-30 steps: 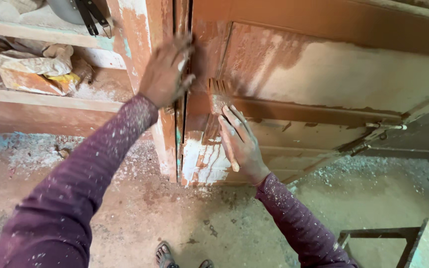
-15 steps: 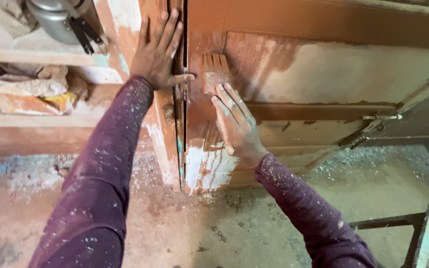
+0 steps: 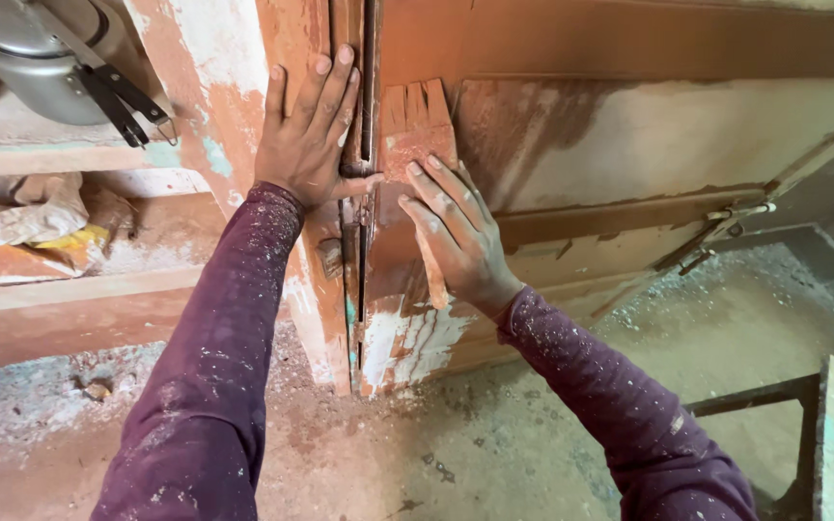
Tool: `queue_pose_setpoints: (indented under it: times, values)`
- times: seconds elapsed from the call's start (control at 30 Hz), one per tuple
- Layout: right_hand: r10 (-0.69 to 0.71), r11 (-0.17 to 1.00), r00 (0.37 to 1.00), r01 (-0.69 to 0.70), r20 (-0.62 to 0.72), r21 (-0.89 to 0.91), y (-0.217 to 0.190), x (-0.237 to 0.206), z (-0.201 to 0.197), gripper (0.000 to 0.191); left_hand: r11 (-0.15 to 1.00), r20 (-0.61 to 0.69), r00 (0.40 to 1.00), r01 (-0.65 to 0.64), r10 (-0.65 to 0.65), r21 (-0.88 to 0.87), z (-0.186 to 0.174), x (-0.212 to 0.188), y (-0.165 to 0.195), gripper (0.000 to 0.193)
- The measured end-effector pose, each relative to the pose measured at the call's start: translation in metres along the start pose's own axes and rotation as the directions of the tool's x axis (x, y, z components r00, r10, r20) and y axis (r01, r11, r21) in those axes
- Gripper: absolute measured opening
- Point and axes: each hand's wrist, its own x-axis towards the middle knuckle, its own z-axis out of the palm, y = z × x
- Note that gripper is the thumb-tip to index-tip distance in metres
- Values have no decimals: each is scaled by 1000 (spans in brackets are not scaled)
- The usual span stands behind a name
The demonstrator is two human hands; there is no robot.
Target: The person mixes reddish-brown paint in a bowl on a paint-splattered board, then uses a brush to paint a wooden cabinet door, coating the horizontal rails and panel edges, steadying the door with the free hand and working along the frame and hinge area.
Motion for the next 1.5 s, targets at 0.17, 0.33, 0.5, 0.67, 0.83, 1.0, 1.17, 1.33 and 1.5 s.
queue_pose_setpoints:
  times: [0.17, 0.33, 0.5, 0.67, 0.83, 1.0, 1.17, 1.33, 1.5]
  values:
    - [-4, 998, 994, -3, -112, -59, 13, 0, 28, 26, 999, -4, 1000, -9, 9, 46, 15, -8, -3, 131]
    - [9, 1000, 988, -10, -153, -2, 11, 5, 14, 27, 1000, -40, 999, 4, -5, -30, 18, -7, -2, 129]
    - [-13, 1000, 991, 9, -134, -29, 7, 15, 3, 34, 1000, -83, 997, -2, 2, -8, 21, -9, -2, 125]
    - [42, 998, 998, -40, -53, 41, 6, 12, 5, 36, 998, -54, 999, -4, 1, -64, 22, -11, -1, 127]
    - [2, 1000, 992, 2, -125, 29, 8, 8, 14, 32, 996, -50, 999, 5, -9, -95, 22, -10, 0, 126]
    - [68, 998, 994, -67, -80, 16, 3, 11, 17, 30, 996, -104, 995, 18, -9, 83, 22, -10, 1, 112]
    - [72, 997, 985, -66, -158, 38, -6, 17, 18, 32, 994, -69, 998, -1, -7, -113, 20, -11, -1, 123]
    - [120, 992, 987, -115, -104, 58, -16, 17, 17, 31, 996, -47, 999, 4, -9, -89, 18, -12, -2, 126]
    - [98, 995, 981, -96, -169, 18, -11, 21, 18, 32, 995, -96, 995, -14, 4, -96, 20, -12, -3, 126]
